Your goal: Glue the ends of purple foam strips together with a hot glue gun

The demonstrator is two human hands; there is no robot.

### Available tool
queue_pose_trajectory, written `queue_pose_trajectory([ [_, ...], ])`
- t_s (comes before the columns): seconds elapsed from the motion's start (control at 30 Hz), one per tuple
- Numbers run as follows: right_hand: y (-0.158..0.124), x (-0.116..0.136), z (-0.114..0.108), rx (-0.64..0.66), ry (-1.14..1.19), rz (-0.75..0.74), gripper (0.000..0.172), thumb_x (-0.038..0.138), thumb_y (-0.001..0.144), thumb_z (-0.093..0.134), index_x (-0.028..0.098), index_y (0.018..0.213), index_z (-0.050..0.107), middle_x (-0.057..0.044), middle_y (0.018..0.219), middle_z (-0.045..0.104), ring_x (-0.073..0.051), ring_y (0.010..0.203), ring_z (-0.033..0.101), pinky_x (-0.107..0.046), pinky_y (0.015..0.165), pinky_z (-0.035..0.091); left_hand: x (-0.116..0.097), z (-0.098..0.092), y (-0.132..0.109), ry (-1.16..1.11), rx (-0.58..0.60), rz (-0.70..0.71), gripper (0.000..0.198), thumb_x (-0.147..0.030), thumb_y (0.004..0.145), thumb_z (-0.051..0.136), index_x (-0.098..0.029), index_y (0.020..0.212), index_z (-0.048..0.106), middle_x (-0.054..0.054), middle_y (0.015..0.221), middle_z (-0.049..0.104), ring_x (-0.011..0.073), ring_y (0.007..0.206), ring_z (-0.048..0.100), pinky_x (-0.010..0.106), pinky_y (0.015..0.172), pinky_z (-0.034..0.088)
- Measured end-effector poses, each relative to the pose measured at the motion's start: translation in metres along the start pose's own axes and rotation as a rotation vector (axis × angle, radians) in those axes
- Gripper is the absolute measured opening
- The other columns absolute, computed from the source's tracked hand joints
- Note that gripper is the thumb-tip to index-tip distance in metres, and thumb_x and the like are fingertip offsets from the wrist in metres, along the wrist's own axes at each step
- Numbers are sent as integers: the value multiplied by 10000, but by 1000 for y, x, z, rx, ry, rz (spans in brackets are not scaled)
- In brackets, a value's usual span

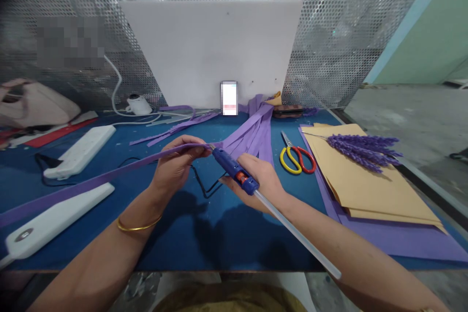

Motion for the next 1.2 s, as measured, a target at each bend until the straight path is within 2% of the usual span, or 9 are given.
queue_pose_trajectory([
  [0.63,0,-1,-1,-3,1,30,365,397,868,632,229,692,361,48,642,425,-107,565,415,-254,536,308,-2,-1,0,6,-27,1,173,-278,732,844,-165,811,741,37,777,733,157,759,708,283,765,588],
  [1.2,0,-4,-1,-28,-13,39,355,401,867,637,227,685,386,45,634,423,-112,566,428,-256,540,318,-1,-4,1,11,-19,21,114,-242,759,821,-180,820,746,28,786,725,147,762,705,265,762,585],
])
Point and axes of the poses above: each hand's wrist, its own y-axis towards the middle knuckle, its own z-axis out of the palm, x = y × z, the point moved 4 cm from there along y, towards the middle knuckle
